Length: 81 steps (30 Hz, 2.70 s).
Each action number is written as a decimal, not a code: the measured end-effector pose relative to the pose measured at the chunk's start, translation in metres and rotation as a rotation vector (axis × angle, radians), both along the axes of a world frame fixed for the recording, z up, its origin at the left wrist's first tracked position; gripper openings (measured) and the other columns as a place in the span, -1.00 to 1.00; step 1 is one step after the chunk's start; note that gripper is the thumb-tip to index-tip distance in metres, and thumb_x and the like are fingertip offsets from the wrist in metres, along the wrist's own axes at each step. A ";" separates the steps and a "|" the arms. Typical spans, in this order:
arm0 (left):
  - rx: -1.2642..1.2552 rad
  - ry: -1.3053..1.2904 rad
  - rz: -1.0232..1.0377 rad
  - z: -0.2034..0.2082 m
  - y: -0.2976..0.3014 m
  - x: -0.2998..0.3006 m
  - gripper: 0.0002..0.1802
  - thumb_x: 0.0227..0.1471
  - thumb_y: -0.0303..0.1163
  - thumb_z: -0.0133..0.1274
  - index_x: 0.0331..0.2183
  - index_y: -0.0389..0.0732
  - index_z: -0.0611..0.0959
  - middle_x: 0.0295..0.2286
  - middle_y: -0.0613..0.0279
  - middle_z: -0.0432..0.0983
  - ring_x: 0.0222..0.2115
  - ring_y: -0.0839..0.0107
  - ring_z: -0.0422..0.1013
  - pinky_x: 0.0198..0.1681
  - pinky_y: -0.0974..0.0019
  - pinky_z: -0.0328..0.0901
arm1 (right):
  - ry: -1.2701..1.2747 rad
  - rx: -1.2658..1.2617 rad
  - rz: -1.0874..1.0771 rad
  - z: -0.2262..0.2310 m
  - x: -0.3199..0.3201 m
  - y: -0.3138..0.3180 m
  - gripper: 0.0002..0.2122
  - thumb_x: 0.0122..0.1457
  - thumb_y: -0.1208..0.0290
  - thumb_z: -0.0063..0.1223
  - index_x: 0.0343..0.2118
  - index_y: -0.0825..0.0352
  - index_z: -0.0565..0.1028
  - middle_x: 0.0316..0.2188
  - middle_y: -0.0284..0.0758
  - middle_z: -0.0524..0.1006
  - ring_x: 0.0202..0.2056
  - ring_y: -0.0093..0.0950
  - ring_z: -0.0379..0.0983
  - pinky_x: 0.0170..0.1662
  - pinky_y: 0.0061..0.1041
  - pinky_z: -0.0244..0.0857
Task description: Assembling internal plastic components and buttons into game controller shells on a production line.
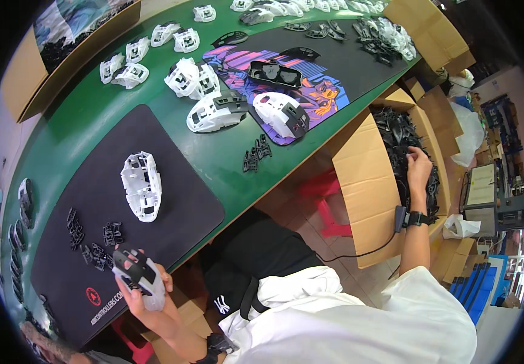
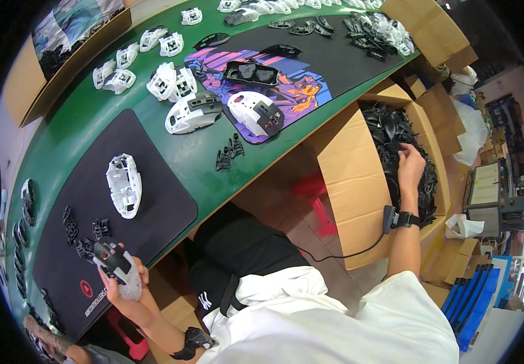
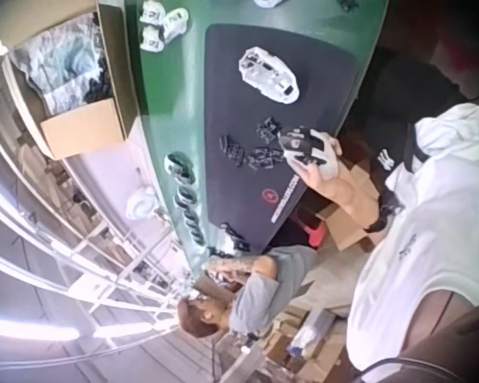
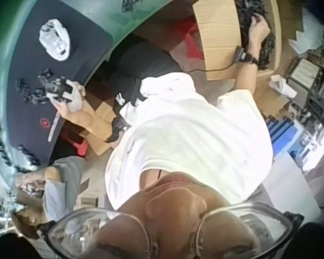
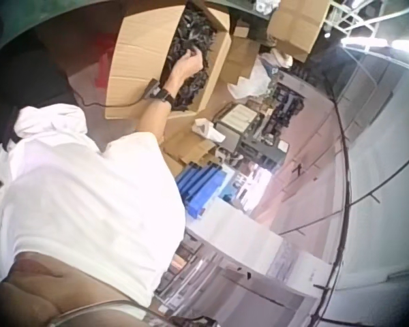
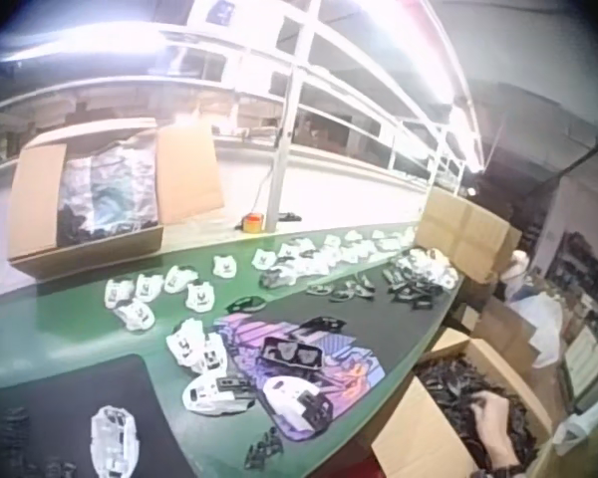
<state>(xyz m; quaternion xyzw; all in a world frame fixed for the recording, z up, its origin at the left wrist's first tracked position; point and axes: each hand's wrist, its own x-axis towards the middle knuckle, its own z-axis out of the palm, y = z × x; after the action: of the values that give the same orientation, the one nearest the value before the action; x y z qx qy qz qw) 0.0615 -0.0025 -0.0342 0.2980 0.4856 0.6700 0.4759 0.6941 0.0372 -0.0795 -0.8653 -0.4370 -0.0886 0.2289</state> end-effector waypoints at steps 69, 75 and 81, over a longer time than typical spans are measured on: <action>0.148 0.661 -0.588 0.021 -0.028 -0.072 -0.11 -0.02 -0.38 0.21 0.28 -0.37 0.22 0.04 -0.09 0.34 0.08 0.13 0.33 0.14 0.22 0.22 | 0.483 -0.186 1.776 0.128 -0.517 0.050 -0.80 -0.03 0.60 0.28 -0.29 0.28 0.63 -0.19 -0.32 0.55 -0.12 -0.29 0.41 -0.13 -0.34 0.35; 0.101 -0.150 -0.153 0.037 -0.026 -0.051 -0.10 -0.17 -0.71 0.30 0.21 -0.39 0.28 0.18 -0.10 0.30 0.20 0.27 0.28 0.25 0.17 0.21 | 0.778 -0.167 1.708 0.126 -0.497 0.048 -0.78 -0.02 0.63 0.27 -0.26 0.35 0.60 -0.30 -0.28 0.55 -0.28 -0.27 0.48 -0.16 -0.37 0.40; 0.260 -0.148 -0.055 0.037 -0.018 -0.019 -0.19 -0.04 -0.56 0.30 0.19 -0.49 0.29 0.15 -0.24 0.32 0.19 0.01 0.30 0.26 0.00 0.22 | 0.774 -0.120 1.838 0.129 -0.479 0.049 -0.74 -0.05 0.59 0.33 -0.23 0.34 0.61 -0.35 -0.27 0.57 -0.34 -0.27 0.47 -0.24 -0.35 0.39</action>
<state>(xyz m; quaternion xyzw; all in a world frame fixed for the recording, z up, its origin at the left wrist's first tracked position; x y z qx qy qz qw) 0.0427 -0.0209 0.0024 0.3202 0.3500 0.7341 0.4859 0.2154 0.0863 0.0491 -0.1709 -0.8358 0.4331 0.2910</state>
